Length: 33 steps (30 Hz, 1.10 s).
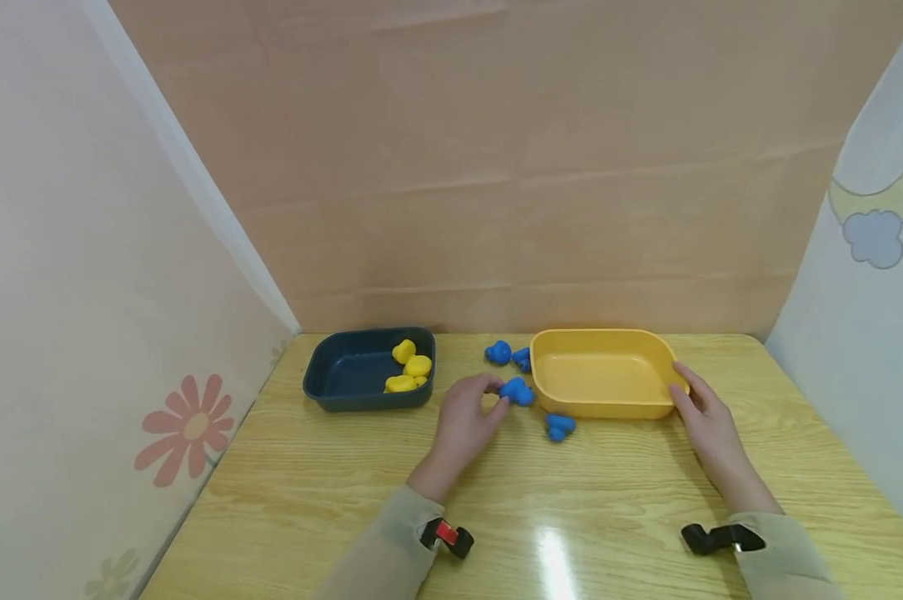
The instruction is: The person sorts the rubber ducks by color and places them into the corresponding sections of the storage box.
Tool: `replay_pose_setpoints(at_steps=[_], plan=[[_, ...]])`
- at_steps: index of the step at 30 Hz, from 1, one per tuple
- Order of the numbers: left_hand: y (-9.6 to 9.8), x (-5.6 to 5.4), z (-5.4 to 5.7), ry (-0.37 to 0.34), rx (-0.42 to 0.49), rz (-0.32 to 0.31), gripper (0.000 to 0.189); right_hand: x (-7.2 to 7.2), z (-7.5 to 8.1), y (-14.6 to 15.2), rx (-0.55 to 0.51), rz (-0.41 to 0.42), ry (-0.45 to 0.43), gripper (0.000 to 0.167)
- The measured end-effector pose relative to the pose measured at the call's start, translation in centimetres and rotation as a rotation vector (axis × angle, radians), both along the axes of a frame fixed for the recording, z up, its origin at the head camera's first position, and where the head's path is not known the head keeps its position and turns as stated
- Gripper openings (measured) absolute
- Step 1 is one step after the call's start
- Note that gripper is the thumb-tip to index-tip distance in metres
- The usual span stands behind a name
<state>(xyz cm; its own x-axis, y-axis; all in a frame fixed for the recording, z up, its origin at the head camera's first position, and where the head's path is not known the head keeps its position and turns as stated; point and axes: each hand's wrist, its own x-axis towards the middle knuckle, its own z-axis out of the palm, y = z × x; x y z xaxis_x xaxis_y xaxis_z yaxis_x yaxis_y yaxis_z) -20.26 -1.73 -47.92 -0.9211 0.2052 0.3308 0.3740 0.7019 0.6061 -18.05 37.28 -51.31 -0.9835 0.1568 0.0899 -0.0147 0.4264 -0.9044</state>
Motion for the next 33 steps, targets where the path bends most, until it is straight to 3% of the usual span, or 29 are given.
replay_pose_setpoints(at_steps=[6,12,19,33], plan=[[1.4,-0.7,1.0,0.031,0.048,-0.019,0.021,-0.1,0.1,0.2,0.025,-0.014,0.007,0.072],[3.2,-1.9,1.2,0.093,0.051,-0.036,0.020,-0.2,0.2,0.2,-0.006,-0.025,-0.006,0.075],[5.5,-3.0,1.3,0.046,0.014,-0.008,0.022,0.0,0.0,0.2,-0.026,-0.043,-0.017,0.074],[7.9,-3.9,1.4,0.099,-0.075,-0.008,0.022,0.0,-0.3,0.3,-0.024,-0.047,-0.008,0.072]])
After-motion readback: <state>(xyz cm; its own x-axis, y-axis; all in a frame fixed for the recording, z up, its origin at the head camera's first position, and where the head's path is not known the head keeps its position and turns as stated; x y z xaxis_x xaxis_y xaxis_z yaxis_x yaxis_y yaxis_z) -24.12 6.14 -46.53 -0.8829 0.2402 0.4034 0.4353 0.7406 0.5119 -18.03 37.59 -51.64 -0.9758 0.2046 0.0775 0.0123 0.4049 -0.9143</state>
